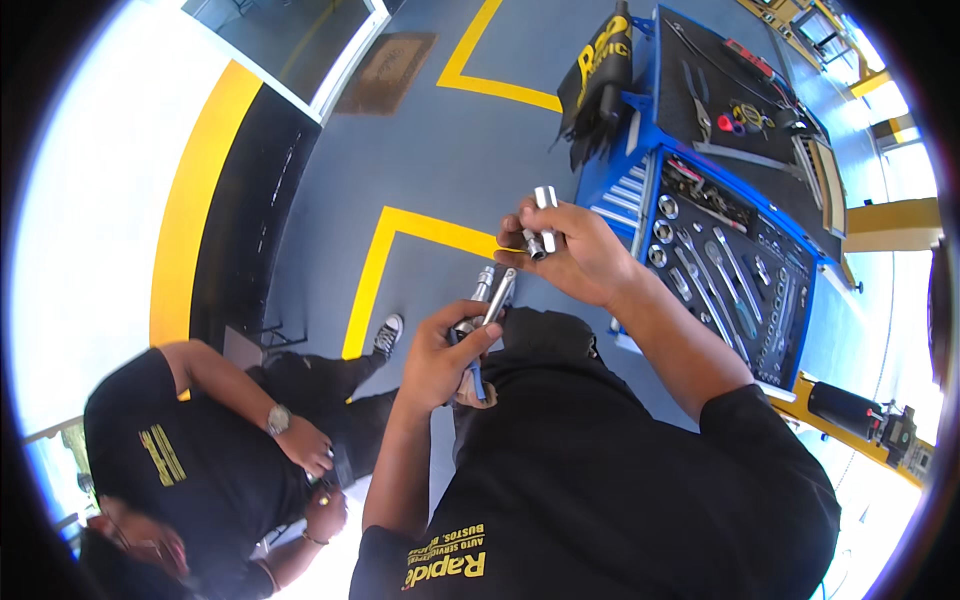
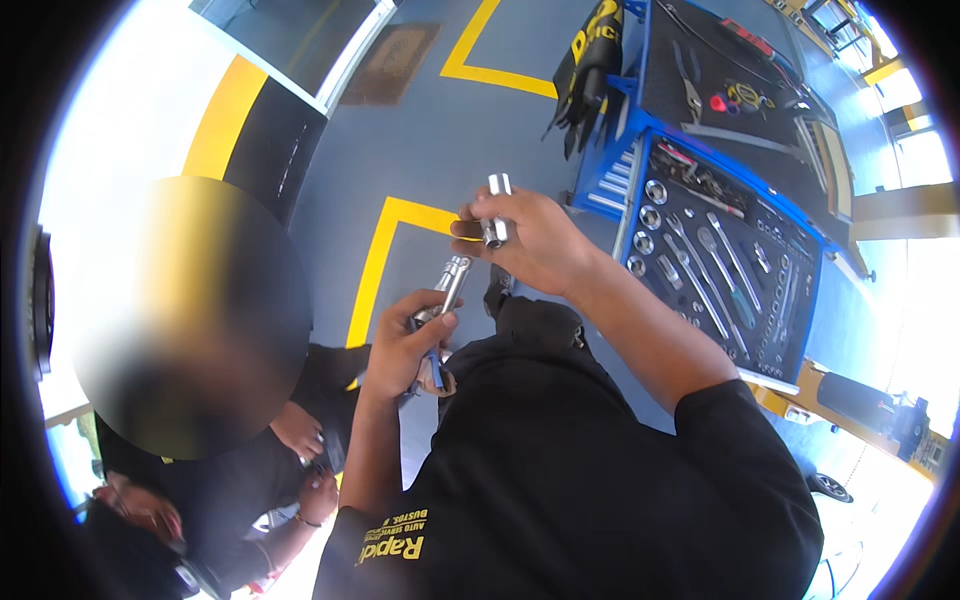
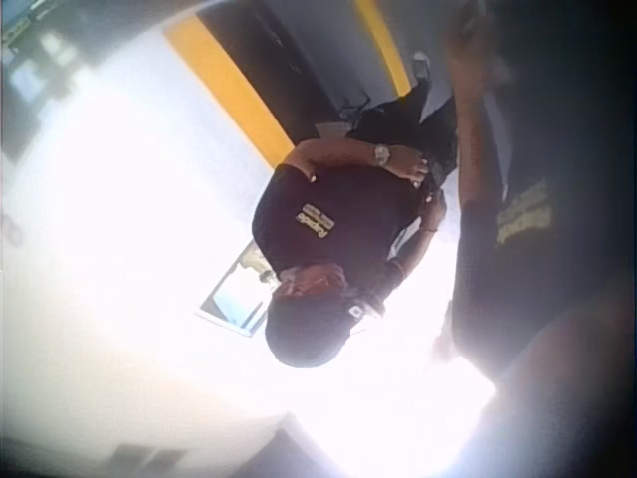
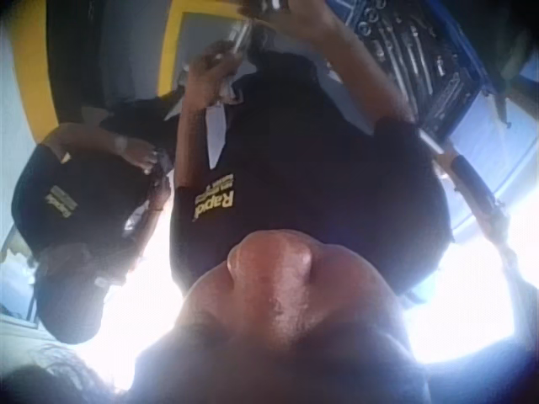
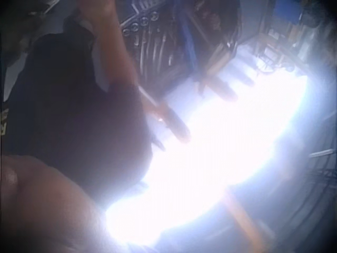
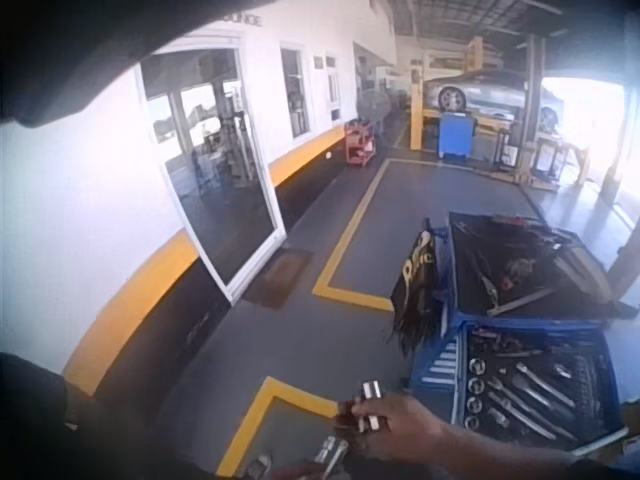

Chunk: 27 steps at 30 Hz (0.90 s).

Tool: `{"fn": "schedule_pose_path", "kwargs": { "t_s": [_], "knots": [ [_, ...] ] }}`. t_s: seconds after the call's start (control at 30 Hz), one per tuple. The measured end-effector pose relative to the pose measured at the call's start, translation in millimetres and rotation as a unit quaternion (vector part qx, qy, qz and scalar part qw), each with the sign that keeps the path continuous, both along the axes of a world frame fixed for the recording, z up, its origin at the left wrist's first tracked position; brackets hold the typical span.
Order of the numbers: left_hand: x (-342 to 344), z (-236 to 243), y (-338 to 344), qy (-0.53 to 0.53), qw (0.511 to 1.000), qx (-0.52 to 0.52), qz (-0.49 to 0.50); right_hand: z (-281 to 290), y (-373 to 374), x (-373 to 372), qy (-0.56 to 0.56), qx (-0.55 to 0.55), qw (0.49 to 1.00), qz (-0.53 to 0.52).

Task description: The person retrieves tools from a blue tool chest, then works on the engine of a white car with the hood open. They use a wrench and a rag to clean and adjust components within the engine bay, occasionally wiping their hands and moving between the tool chest and the vehicle.

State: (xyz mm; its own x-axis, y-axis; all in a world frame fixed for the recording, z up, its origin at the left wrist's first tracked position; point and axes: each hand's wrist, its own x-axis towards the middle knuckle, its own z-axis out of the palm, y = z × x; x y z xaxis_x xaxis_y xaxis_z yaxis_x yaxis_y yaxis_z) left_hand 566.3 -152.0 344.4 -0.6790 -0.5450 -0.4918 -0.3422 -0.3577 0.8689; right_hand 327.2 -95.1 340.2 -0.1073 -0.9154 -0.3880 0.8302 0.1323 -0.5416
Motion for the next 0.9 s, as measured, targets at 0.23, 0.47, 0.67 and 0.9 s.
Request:
{"fn": "schedule_pose_path", "kwargs": {
  "t_s": [0.23, 0.47, 0.67, 0.9],
  "knots": [
    [-67, 8, -116, -0.041, 0.998, -0.039, -0.039, -5, -103, -35, 0.034, 0.029, 0.997, -0.059],
    [-129, 23, -218, -0.013, 0.999, -0.028, -0.016, 4, -208, -72, 0.08, -0.035, 0.976, -0.197],
    [-186, 22, -290, 0.038, 0.998, -0.002, -0.053, 14, -273, -103, 0.108, -0.065, 0.954, -0.272],
    [-237, 36, -415, 0.195, 0.962, 0.167, -0.094, 62, -381, -128, 0.172, -0.074, 0.918, -0.348]
  ]
}}
